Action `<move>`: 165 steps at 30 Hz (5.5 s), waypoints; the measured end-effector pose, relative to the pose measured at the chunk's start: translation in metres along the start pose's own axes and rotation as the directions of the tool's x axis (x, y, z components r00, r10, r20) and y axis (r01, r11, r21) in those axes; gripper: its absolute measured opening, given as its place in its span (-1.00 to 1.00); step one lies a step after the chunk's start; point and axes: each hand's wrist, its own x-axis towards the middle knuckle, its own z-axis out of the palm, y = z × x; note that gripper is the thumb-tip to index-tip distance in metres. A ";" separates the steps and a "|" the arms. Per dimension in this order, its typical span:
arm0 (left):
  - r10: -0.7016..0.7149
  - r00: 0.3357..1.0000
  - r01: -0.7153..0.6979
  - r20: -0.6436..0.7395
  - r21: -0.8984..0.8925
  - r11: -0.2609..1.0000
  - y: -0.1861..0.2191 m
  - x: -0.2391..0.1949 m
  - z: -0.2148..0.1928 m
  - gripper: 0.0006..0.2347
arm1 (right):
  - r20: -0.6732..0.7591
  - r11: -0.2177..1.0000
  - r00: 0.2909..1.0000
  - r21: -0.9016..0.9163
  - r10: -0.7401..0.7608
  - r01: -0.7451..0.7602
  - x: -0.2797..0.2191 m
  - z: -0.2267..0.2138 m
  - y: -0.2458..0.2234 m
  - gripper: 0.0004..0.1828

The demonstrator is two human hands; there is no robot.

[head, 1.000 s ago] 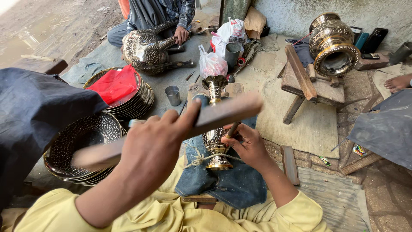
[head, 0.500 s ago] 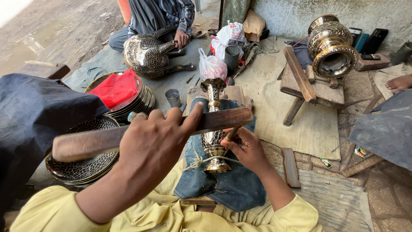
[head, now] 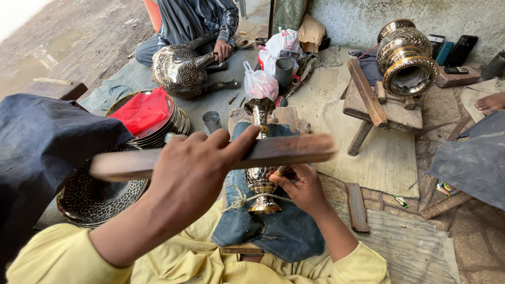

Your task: The person sits on the floor and uses a hammer and chisel to create a textured pattern on a brass vase. They repeatedly strike the chisel against the vase surface, rotating the vase to cover different areas.

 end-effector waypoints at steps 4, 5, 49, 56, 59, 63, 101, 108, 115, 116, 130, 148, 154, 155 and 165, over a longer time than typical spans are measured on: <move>-0.011 0.987 -0.027 0.160 0.232 0.972 0.007 0.002 -0.002 -0.42 | -0.044 1.000 0.999 0.009 0.017 -0.017 -0.002 0.000 0.004 -0.72; -0.004 0.990 -0.017 0.138 0.154 0.988 0.008 0.002 -0.002 -0.41 | -0.033 1.000 0.999 -0.010 0.000 0.000 -0.004 -0.002 0.005 -0.75; 0.098 0.988 -0.108 0.118 0.076 0.991 0.027 0.032 -0.013 -0.46 | -0.121 0.979 0.991 0.202 0.058 -0.033 -0.028 0.005 0.046 -0.72; 0.115 0.992 -0.113 0.051 -0.027 0.993 0.021 0.029 -0.007 -0.49 | -0.160 0.974 0.987 0.226 -0.001 0.038 -0.029 0.009 0.044 -0.79; -0.073 0.973 0.009 0.220 0.280 0.960 0.017 0.006 0.022 -0.52 | -0.205 0.973 0.977 0.230 0.064 -0.015 -0.026 0.012 0.035 -0.70; -0.266 0.952 0.260 0.151 0.062 0.964 -0.035 -0.053 0.084 -0.52 | -0.390 0.914 0.903 0.407 0.180 -0.006 -0.031 0.011 0.023 -0.70; -0.589 0.703 0.704 0.398 -0.509 0.496 0.014 -0.186 0.244 -0.79 | 0.128 0.794 0.820 -0.370 0.558 -0.482 -0.018 -0.041 -0.084 -0.67; -0.343 0.537 0.649 0.771 -0.117 0.752 0.069 -0.237 0.321 -0.14 | 0.161 0.878 0.865 -0.023 0.475 -0.478 0.013 -0.032 -0.071 -0.68; -0.341 0.566 0.722 0.750 -0.651 -0.234 -0.017 -0.241 0.302 -0.52 | 0.119 0.764 0.781 0.165 0.613 -0.624 0.044 -0.004 -0.069 -0.51; -0.432 0.537 0.715 0.725 -0.663 -0.224 -0.025 -0.238 0.290 -0.48 | 0.133 0.809 0.824 0.158 0.551 -0.567 0.045 -0.001 -0.068 -0.48; -0.642 0.746 0.555 0.176 -0.698 0.453 -0.045 -0.179 0.150 -0.44 | 0.389 0.839 0.869 -0.542 0.305 -0.052 0.085 0.029 -0.088 -0.43; -0.521 0.852 0.464 -0.053 -0.385 0.798 -0.063 -0.121 0.132 -0.40 | 0.409 0.801 0.899 -0.584 0.154 0.128 0.079 0.034 -0.098 -0.47; -0.529 0.844 0.439 -0.085 -0.455 0.774 -0.058 -0.119 0.127 -0.35 | 0.393 0.806 0.909 -0.579 0.141 0.125 0.074 0.031 -0.096 -0.50; -0.528 0.840 0.414 -0.121 -0.485 0.770 -0.058 -0.119 0.125 -0.34 | 0.395 0.812 0.910 -0.568 0.129 0.132 0.073 0.031 -0.096 -0.49; -0.601 0.781 0.376 -0.171 -0.640 0.670 -0.052 -0.116 0.124 -0.30 | 0.386 0.812 0.914 -0.569 0.124 0.131 0.072 0.029 -0.096 -0.51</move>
